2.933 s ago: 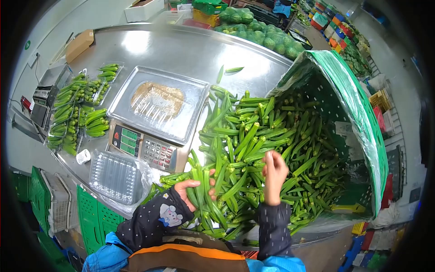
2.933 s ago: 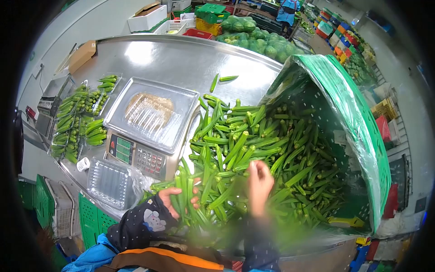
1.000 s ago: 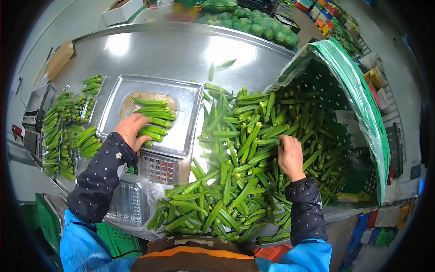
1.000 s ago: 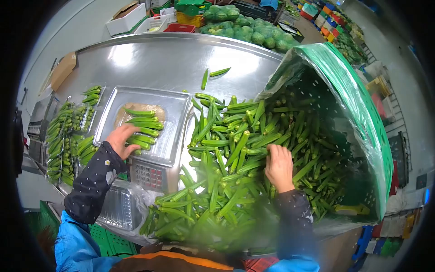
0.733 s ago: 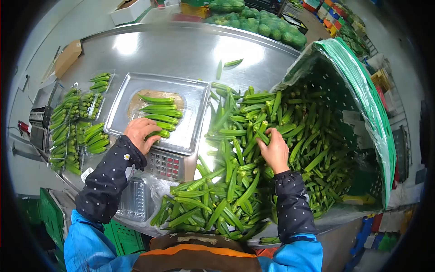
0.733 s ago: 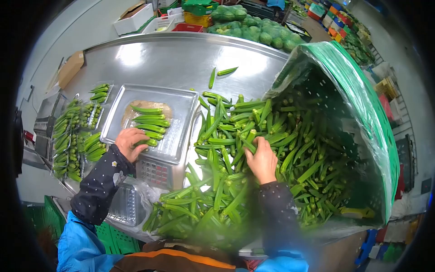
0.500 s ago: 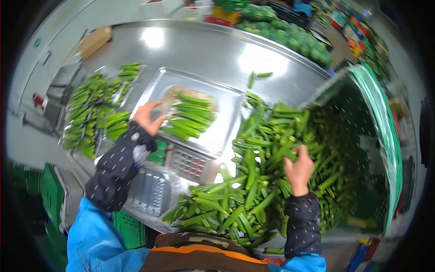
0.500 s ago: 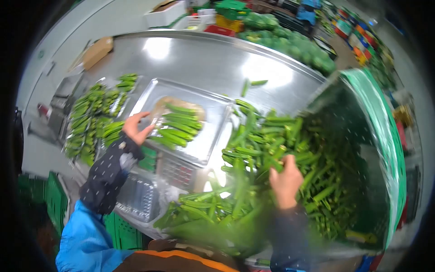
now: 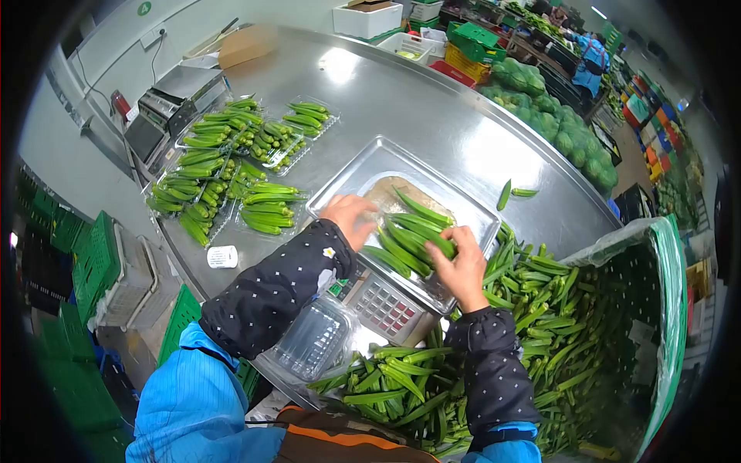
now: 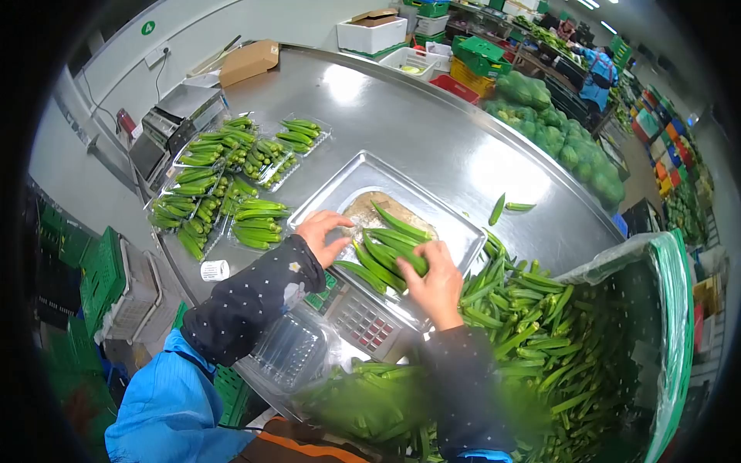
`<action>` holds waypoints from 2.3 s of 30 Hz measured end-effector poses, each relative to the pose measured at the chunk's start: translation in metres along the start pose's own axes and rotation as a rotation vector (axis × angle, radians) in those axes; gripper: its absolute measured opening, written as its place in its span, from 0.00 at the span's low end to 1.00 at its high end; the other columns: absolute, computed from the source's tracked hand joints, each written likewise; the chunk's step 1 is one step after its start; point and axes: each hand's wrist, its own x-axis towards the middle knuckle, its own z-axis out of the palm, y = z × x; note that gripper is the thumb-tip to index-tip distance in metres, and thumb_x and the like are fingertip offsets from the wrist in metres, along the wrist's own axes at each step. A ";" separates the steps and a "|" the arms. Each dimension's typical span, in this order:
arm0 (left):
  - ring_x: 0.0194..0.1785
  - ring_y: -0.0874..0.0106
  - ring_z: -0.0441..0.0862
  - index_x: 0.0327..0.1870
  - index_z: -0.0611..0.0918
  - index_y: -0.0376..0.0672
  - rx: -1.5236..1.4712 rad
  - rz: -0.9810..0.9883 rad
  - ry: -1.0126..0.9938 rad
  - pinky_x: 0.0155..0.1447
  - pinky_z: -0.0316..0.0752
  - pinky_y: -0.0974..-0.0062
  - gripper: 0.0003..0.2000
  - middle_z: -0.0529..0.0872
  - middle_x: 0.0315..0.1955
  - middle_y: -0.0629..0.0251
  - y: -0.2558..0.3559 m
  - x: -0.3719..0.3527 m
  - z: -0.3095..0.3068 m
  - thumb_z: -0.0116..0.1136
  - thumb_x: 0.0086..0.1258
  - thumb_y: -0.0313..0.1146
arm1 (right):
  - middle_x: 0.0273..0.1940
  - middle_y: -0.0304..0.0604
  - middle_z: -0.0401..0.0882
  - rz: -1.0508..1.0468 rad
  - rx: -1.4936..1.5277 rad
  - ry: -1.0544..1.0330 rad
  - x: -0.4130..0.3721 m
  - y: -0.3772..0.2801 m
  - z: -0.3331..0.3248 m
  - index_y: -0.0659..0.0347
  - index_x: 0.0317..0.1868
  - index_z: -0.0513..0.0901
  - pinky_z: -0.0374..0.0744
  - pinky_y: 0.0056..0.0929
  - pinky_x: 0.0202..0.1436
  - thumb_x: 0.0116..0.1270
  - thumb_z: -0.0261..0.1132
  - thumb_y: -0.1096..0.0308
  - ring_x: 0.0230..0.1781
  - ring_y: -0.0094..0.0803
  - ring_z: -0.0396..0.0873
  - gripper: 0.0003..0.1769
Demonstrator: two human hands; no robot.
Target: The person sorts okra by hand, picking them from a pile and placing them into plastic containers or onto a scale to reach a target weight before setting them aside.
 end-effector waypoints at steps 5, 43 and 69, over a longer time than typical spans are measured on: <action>0.50 0.57 0.74 0.42 0.81 0.44 -0.148 -0.115 -0.056 0.56 0.69 0.65 0.13 0.79 0.44 0.57 0.001 0.004 0.012 0.62 0.53 0.24 | 0.42 0.47 0.72 -0.217 -0.166 -0.149 0.024 -0.010 0.007 0.58 0.43 0.78 0.73 0.39 0.46 0.53 0.69 0.66 0.45 0.45 0.73 0.17; 0.36 0.67 0.73 0.25 0.82 0.50 0.022 0.324 -0.642 0.42 0.66 0.69 0.06 0.77 0.24 0.72 0.081 -0.149 -0.008 0.64 0.53 0.39 | 0.36 0.44 0.75 -0.098 -0.322 -0.036 -0.025 0.000 0.011 0.59 0.43 0.79 0.75 0.39 0.39 0.53 0.69 0.68 0.38 0.44 0.76 0.16; 0.37 0.65 0.81 0.32 0.81 0.37 -0.457 0.155 -0.569 0.44 0.73 0.73 0.04 0.83 0.30 0.59 0.224 -0.121 -0.003 0.60 0.56 0.20 | 0.31 0.38 0.81 0.901 -0.101 0.594 -0.373 0.113 -0.152 0.63 0.36 0.82 0.74 0.21 0.31 0.57 0.66 0.75 0.26 0.22 0.77 0.06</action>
